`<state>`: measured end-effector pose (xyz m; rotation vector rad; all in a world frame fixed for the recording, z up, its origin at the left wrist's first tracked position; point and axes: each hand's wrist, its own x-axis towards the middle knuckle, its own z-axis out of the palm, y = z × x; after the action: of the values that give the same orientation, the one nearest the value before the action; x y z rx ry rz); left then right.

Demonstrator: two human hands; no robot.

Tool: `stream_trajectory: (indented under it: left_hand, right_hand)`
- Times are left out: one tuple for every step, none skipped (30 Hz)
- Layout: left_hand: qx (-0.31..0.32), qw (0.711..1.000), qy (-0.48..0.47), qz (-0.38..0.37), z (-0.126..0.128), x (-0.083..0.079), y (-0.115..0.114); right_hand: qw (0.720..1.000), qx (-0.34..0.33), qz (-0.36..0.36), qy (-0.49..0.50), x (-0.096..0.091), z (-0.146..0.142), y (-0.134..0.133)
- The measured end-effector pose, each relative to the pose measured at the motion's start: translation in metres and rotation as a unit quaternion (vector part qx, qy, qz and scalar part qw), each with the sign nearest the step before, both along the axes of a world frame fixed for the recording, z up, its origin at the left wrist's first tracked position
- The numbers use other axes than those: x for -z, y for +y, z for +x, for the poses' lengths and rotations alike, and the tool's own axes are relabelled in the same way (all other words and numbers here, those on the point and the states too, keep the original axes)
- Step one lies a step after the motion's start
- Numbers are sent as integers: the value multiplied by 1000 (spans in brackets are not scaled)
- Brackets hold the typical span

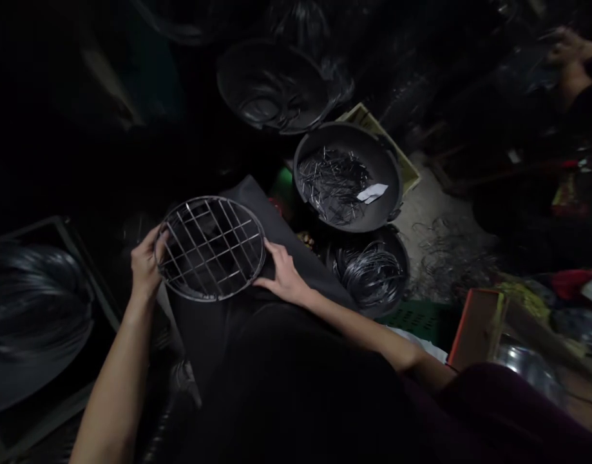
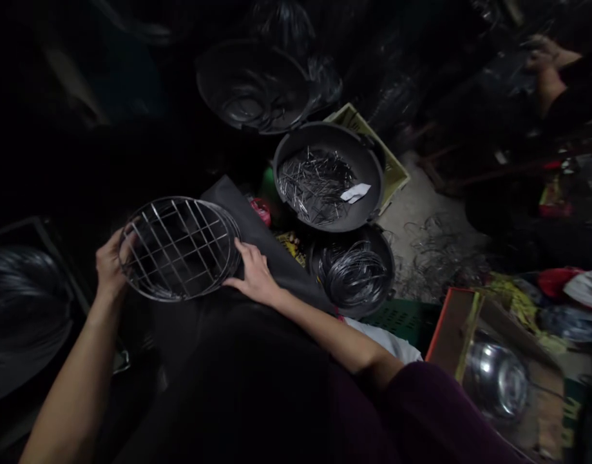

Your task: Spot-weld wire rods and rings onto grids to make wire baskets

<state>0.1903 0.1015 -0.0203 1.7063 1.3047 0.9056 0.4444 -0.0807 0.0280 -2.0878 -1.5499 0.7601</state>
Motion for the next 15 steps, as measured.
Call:
stream_trajectory:
  left_hand:
    - [-15,1000,3,-23,0,-3,0]
    - [-33,998,1,-48,0,-8,0]
    - [-49,996,-13,-76,-1,-12,2]
    - [-58,992,-39,-104,-1,-17,5]
    - [-46,987,-67,-139,-2,-23,11]
    - [-10,980,-86,-182,-2,-27,17]
    - [41,969,-85,-227,-1,-32,25]
    - [94,957,-60,-269,-1,-36,33]
    - [140,942,-21,-304,1,-40,41]
    - [168,930,20,-327,2,-44,47]
    - [180,923,50,-337,3,-48,52]
    - [183,922,66,-335,3,-54,55]
    - [181,926,70,-323,2,-61,56]
    - [176,935,68,-300,0,-69,54]
    - [169,947,66,-266,-2,-78,51]
  right_hand:
    - [1000,6,7,4,-4,24,3]
    - [1000,27,9,-1,-6,53,8]
    - [998,64,6,-20,-6,85,16]
    - [992,113,-3,-48,-4,119,26]
    - [985,154,-17,-74,1,151,37]
    - [975,192,-41,-103,8,181,49]
    - [966,219,-65,-125,16,206,60]
    - [957,238,-88,-142,25,226,71]
    - [949,252,-110,-154,35,240,80]
    - [944,260,-127,-161,43,249,88]
    - [939,265,-142,-165,50,254,94]
    - [935,269,-157,-168,54,255,98]
    - [933,269,-170,-170,55,254,99]
    - [932,266,-181,-170,54,252,98]
    - [931,259,-190,-171,52,251,95]
